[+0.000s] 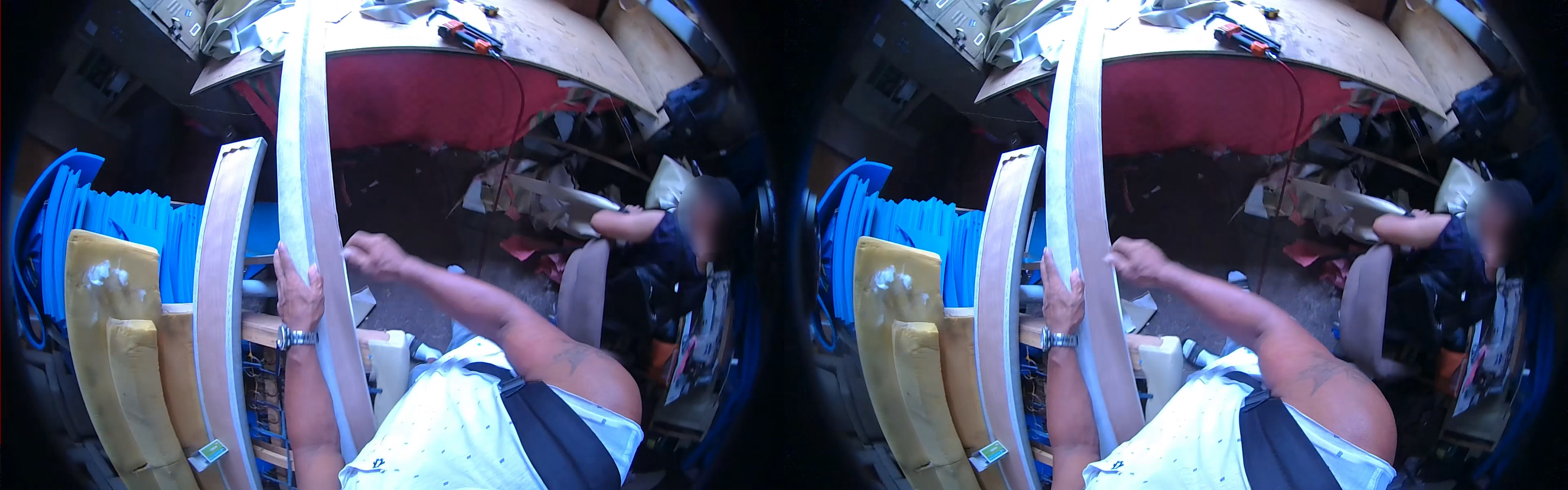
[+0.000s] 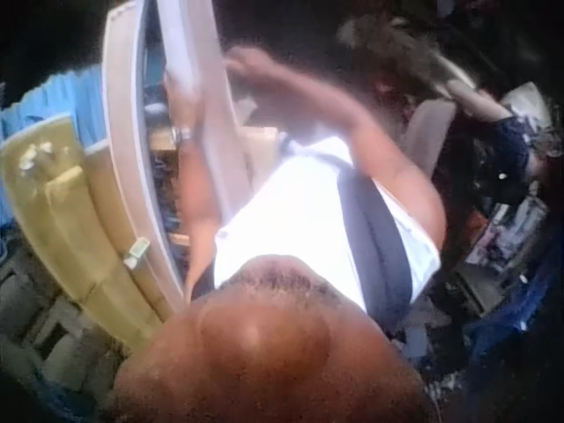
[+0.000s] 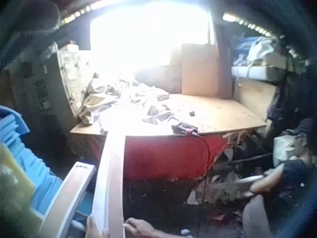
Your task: Stapling white fabric onto a curved wooden furniture frame using a pneumatic stapler.
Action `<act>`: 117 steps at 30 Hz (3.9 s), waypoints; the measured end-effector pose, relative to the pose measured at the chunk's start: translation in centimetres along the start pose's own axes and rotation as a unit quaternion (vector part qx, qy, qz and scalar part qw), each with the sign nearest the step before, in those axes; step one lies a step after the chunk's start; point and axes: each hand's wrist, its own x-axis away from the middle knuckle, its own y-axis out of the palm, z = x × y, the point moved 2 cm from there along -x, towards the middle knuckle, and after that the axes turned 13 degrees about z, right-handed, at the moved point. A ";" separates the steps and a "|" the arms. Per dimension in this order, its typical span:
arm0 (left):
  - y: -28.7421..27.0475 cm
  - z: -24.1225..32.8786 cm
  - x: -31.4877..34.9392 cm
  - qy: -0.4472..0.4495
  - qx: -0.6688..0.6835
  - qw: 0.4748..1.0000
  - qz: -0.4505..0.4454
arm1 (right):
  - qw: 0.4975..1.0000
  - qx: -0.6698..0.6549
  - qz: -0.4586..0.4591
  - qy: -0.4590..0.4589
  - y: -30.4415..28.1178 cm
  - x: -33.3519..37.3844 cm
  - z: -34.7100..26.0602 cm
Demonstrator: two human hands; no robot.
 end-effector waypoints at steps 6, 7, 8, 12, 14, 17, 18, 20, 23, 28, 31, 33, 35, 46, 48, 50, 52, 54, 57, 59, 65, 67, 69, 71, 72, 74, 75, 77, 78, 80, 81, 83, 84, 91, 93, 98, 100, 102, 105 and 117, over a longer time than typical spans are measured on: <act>4.0 3.4 -8.4 0.021 0.001 0.999 0.039 | 0.907 0.345 0.242 -0.010 -28.6 -29.5 9.6; 4.8 4.0 -10.0 0.018 -0.005 1.000 0.017 | 0.878 0.400 0.263 -0.022 -33.4 -35.3 12.3; 6.6 5.3 -13.1 0.023 -0.004 1.000 0.003 | 0.852 0.432 0.289 -0.063 -38.8 -41.7 16.9; 10.0 8.7 -19.9 -0.054 -0.004 0.999 -0.004 | 0.767 0.544 0.307 -0.148 -54.0 -63.8 24.1; 10.9 10.0 -21.9 -0.048 -0.048 0.997 0.040 | 0.806 0.515 0.273 -0.100 -56.8 -70.7 25.1; 11.1 13.1 -25.2 -0.141 -0.047 0.989 -0.011 | 0.843 0.501 0.189 0.047 -61.8 -77.8 29.2; 11.4 13.9 -25.4 -0.157 -0.044 0.987 -0.002 | 0.851 0.487 0.155 0.117 -62.3 -79.3 29.6; 10.7 15.1 -25.4 -0.191 -0.073 0.979 0.004 | 0.841 0.519 0.115 0.107 -63.4 -79.3 30.2; 9.9 16.0 -26.3 -0.201 -0.117 0.972 -0.039 | 0.825 0.539 0.128 0.114 -63.4 -79.1 28.4; 11.5 13.9 -24.9 -0.188 -0.115 0.975 -0.017 | 0.840 0.503 0.182 0.090 -64.0 -81.2 29.6; 7.1 9.9 -22.6 -0.167 -0.112 0.980 0.009 | 0.918 0.321 0.221 0.071 -58.3 -71.5 26.7; 6.8 8.0 -20.7 -0.170 -0.127 0.976 0.045 | 0.922 0.326 0.208 0.023 -53.8 -62.0 18.9; 6.7 6.6 -20.9 -0.178 -0.109 0.977 0.052 | 0.971 0.118 0.200 -0.065 -49.3 -53.6 18.7; 1.8 2.3 -14.0 -0.052 -0.090 0.992 0.072 | 0.981 -0.094 -0.135 0.108 -14.1 -17.6 4.8; 1.6 1.1 -13.4 -0.002 -0.076 0.994 0.083 | 0.973 -0.149 -0.177 -0.009 -10.8 -15.2 3.1; 3.6 2.5 -14.6 -0.020 -0.089 0.993 0.081 | 0.966 -0.145 -0.211 -0.018 -11.4 -16.5 1.4; 3.8 2.7 -14.8 -0.019 -0.092 0.993 0.074 | 0.969 -0.117 -0.207 -0.071 -10.5 -16.3 1.7; 4.0 2.8 -14.9 -0.019 -0.095 0.993 0.068 | 0.967 -0.088 -0.204 -0.125 -9.8 -16.4 1.8; 4.2 3.0 -14.9 -0.020 -0.102 0.992 0.066 | 0.965 -0.107 -0.211 -0.117 -9.0 -16.7 1.8; 4.4 2.9 -14.9 -0.038 -0.099 0.992 0.064 | 0.963 -0.106 -0.209 -0.131 -8.7 -17.1 1.7; 4.8 2.6 -15.2 -0.026 -0.105 0.991 0.077 | 0.958 -0.083 -0.220 -0.163 -8.2 -17.8 1.3; 4.8 2.8 -15.3 -0.035 -0.108 0.991 0.070 | 0.960 -0.075 -0.225 -0.147 -8.1 -17.8 1.4; 4.6 3.0 -15.4 -0.042 -0.112 0.991 0.062 | 0.959 -0.072 -0.217 -0.169 -8.1 -17.3 1.6; 4.3 3.1 -15.3 -0.068 -0.113 0.990 0.046 | 0.957 -0.083 -0.217 -0.175 -8.1 -16.6 1.5; 4.3 3.3 -15.3 -0.067 -0.112 0.990 0.046 | 0.955 -0.092 -0.217 -0.180 -8.2 -16.3 1.3; 4.3 3.6 -15.4 -0.082 -0.114 0.989 0.041 | 0.955 -0.103 -0.208 -0.185 -8.2 -16.0 0.8; 4.4 3.4 -15.5 -0.080 -0.115 0.989 0.041 | 0.954 -0.116 -0.201 -0.191 -8.2 -15.8 0.4; 4.6 3.0 -15.7 -0.065 -0.115 0.990 0.046 | 0.956 -0.089 -0.194 -0.201 -7.9 -15.6 0.6; 4.5 3.2 -15.7 -0.064 -0.115 0.990 0.042 | 0.958 -0.061 -0.189 -0.208 -8.1 -15.2 0.5; 4.1 3.5 -15.7 -0.060 -0.134 0.988 0.048 | 0.960 -0.050 -0.196 -0.195 -8.5 -15.2 0.3; 4.0 3.6 -15.6 -0.053 -0.137 0.988 0.046 | 0.961 -0.040 -0.201 -0.188 -8.5 -15.4 -0.1; 3.9 4.1 -14.5 -0.009 -0.138 0.988 0.066 | 0.963 -0.060 -0.194 -0.180 -9.2 -15.2 0.9; 3.9 4.4 -14.1 -0.006 -0.141 0.988 0.068 | 0.962 -0.075 -0.194 -0.176 -10.0 -15.3 1.4; 2.6 2.7 -7.1 -0.048 -0.249 0.951 0.178 | 0.979 0.034 -0.203 0.007 -15.5 -17.5 4.0; 1.4 2.2 -4.6 -0.083 -0.266 0.944 0.176 | 0.979 0.054 -0.181 0.076 -16.6 -19.9 4.8; -0.1 1.2 -2.0 -0.122 -0.281 0.932 0.192 | 0.973 -0.055 -0.198 0.101 -22.5 -26.6 3.0; -1.0 3.0 -3.4 -0.165 -0.214 0.953 0.139 | 0.982 -0.023 -0.179 0.055 -25.2 -27.3 2.6; -2.4 2.2 -2.5 -0.144 -0.185 0.964 0.128 | 0.982 -0.025 -0.183 0.048 -25.5 -26.8 1.7; -2.6 0.6 0.1 -0.181 -0.165 0.966 0.086 | 0.977 -0.017 -0.198 0.080 -24.1 -23.7 5.6; -5.6 5.6 -6.0 -0.186 -0.136 0.971 0.068 | 0.976 0.073 -0.066 0.192 -26.3 -16.8 4.8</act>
